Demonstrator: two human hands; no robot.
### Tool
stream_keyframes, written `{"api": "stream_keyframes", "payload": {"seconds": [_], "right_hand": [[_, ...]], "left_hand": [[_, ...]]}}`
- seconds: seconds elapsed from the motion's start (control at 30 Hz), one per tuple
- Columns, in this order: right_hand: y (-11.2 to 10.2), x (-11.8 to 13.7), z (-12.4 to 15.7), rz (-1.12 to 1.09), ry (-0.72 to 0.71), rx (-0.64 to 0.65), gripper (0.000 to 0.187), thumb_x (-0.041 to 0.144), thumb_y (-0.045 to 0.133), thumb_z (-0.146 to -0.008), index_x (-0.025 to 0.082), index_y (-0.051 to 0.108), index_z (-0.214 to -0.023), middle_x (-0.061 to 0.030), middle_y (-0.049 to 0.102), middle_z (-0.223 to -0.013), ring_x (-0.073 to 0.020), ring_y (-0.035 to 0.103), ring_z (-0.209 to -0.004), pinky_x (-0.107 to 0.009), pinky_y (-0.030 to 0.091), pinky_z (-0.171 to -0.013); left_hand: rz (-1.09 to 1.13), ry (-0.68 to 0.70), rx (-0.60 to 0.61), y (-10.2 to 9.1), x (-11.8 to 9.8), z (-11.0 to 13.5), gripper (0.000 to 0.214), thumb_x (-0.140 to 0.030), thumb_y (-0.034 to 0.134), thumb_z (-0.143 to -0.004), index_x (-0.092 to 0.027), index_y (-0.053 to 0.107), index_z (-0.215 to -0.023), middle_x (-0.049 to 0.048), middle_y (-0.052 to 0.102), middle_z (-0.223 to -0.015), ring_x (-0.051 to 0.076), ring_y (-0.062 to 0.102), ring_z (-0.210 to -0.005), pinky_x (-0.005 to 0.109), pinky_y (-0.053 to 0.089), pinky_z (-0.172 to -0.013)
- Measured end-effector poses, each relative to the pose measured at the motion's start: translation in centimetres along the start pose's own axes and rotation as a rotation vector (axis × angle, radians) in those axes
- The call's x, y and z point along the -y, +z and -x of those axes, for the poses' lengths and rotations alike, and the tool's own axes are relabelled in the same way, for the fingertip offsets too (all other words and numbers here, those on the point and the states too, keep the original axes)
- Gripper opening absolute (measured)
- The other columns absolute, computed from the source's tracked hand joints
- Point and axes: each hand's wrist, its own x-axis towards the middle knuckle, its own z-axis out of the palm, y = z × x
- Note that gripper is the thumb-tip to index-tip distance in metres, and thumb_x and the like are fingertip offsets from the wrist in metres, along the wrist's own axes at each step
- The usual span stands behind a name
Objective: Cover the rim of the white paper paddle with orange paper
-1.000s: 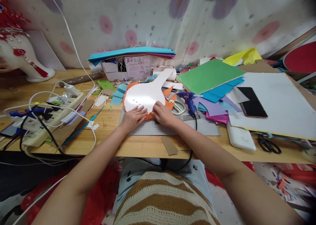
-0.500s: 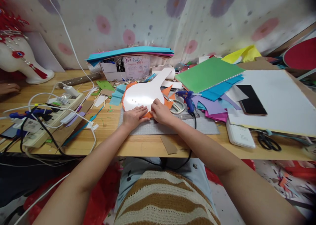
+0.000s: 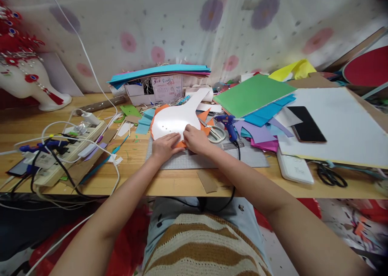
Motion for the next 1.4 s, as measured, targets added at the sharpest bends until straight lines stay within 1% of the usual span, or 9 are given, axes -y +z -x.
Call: {"api": "stream_keyframes", "payload": {"seconds": [0.17,0.3,0.43,0.7,0.87,1.0,1.17,1.27,1.4], "right_hand": [[0.5,-1.4,-0.2,-0.087,-0.172,-0.066,0.012,0.020,0.051,-0.082,0.014,0.060,-0.087,-0.0094,0.053,-0.101,-0.0193,0.043,-0.101,-0.034,0.040,-0.088],[0.6,-1.7,-0.3,-0.153,-0.122,-0.068,0.009,0.022,0.054,-0.080,0.014,0.060,-0.081,-0.0087,0.053,-0.100,-0.0192,0.043,-0.099,-0.032,0.041,-0.085],[0.3,-1.7,-0.8,-0.144,-0.070,-0.025,0.006,0.021,0.058,-0.078,0.015,0.060,-0.079,-0.0080,0.054,-0.100,-0.0193,0.044,-0.098,-0.031,0.042,-0.080],[0.1,-2.0,-1.4,-0.078,-0.051,0.014,0.012,0.027,0.061,-0.076,0.016,0.061,-0.079,-0.0092,0.054,-0.102,-0.0206,0.044,-0.098,-0.030,0.043,-0.077],[-0.5,-1.6,-1.4,-0.035,-0.064,0.042,0.018,0.029,0.057,-0.079,0.014,0.062,-0.086,-0.0115,0.053,-0.104,-0.0220,0.044,-0.099,-0.032,0.043,-0.081],[-0.4,-1.6,-1.6,-0.040,-0.048,0.054,0.016,0.029,0.060,-0.076,0.015,0.063,-0.081,-0.0111,0.054,-0.104,-0.0231,0.045,-0.098,-0.033,0.043,-0.079],[0.2,-1.6,-1.7,-0.090,-0.025,0.018,0.012,0.027,0.062,-0.074,0.016,0.062,-0.077,-0.0096,0.054,-0.100,-0.0220,0.045,-0.098,-0.032,0.042,-0.078],[-0.3,-2.2,-0.9,-0.136,-0.064,-0.031,0.015,0.027,0.063,-0.075,0.015,0.061,-0.083,-0.0091,0.054,-0.099,-0.0204,0.045,-0.099,-0.032,0.040,-0.084],[-1.5,-4.5,1.6,-0.185,-0.151,-0.092,0.024,0.033,0.062,-0.076,0.016,0.059,-0.093,-0.0090,0.053,-0.102,-0.0200,0.046,-0.100,-0.033,0.038,-0.087]], "left_hand": [[-0.079,0.030,0.070,0.0,-0.2,-0.9,0.058,-0.059,0.053,-0.075,-0.022,0.057,-0.119,0.0056,0.050,-0.131,0.026,0.054,-0.111,0.040,0.044,-0.095],[-0.061,0.021,0.177,-0.1,-0.2,-1.6,0.061,-0.056,0.047,-0.080,-0.017,0.048,-0.128,0.0089,0.038,-0.140,0.026,0.034,-0.130,0.044,0.030,-0.107],[-0.001,-0.029,0.283,0.1,0.0,-2.2,0.052,-0.049,0.046,-0.085,-0.020,0.048,-0.128,0.0073,0.044,-0.136,0.022,0.036,-0.130,0.041,0.029,-0.108],[-0.016,-0.033,0.272,0.1,0.3,-2.8,0.046,-0.049,0.055,-0.079,-0.026,0.057,-0.119,0.0033,0.053,-0.128,0.021,0.045,-0.123,0.037,0.033,-0.106],[0.025,0.005,0.313,-0.4,0.9,-2.7,0.044,-0.049,0.045,-0.085,-0.026,0.055,-0.121,0.0014,0.050,-0.132,0.019,0.042,-0.126,0.037,0.032,-0.108],[0.027,-0.007,0.332,-0.5,0.9,-2.7,0.052,-0.054,0.052,-0.079,-0.024,0.055,-0.121,0.0035,0.048,-0.133,0.021,0.041,-0.126,0.038,0.030,-0.109],[0.035,-0.031,0.314,-0.1,0.6,-2.6,0.050,-0.050,0.056,-0.078,-0.024,0.055,-0.120,0.0038,0.049,-0.132,0.020,0.041,-0.126,0.038,0.031,-0.108],[0.041,-0.045,0.299,0.0,0.6,-2.5,0.049,-0.049,0.058,-0.077,-0.025,0.056,-0.119,0.0038,0.049,-0.132,0.021,0.042,-0.126,0.038,0.031,-0.108],[0.052,-0.058,0.291,0.1,0.7,-2.4,0.051,-0.050,0.058,-0.076,-0.024,0.056,-0.120,0.0046,0.048,-0.133,0.022,0.041,-0.126,0.039,0.031,-0.108]]}}
